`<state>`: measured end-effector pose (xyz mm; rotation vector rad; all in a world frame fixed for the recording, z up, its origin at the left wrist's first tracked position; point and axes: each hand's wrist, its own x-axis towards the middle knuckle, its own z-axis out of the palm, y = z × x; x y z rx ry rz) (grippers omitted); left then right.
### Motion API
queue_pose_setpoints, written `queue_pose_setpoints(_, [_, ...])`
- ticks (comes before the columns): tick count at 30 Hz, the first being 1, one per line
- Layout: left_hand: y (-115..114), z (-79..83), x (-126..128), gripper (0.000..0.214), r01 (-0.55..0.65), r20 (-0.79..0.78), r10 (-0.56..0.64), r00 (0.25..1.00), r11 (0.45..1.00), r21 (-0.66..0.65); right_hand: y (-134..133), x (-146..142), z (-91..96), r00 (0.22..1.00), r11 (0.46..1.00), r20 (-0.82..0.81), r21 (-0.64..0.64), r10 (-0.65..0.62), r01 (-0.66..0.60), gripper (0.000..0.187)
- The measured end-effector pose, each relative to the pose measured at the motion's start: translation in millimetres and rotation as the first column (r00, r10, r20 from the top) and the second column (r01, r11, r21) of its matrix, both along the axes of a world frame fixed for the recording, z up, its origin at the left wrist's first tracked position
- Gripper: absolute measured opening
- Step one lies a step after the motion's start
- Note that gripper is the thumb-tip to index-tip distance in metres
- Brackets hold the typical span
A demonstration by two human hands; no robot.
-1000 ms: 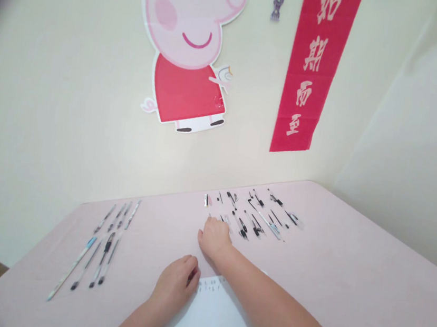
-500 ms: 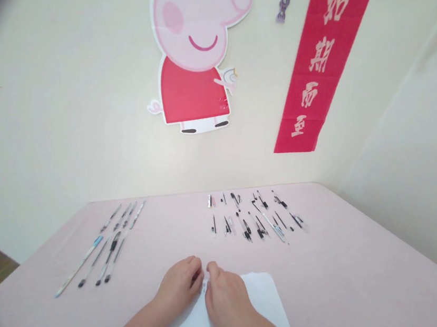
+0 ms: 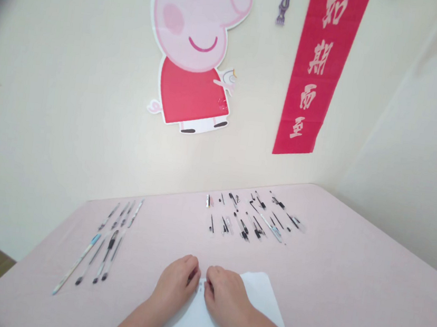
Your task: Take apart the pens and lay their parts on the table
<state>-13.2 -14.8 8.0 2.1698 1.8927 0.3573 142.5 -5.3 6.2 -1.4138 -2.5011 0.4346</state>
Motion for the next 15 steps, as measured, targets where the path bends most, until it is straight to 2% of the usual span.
queue_pose_setpoints(15, [-0.3, 1.5, 0.6, 0.012, -0.005, -0.011, 0.005, 1.000, 1.000, -0.006, 2.2, 1.3, -7.7, 0.998, 1.000, -0.057, -0.014, -0.019, 0.018, 0.012])
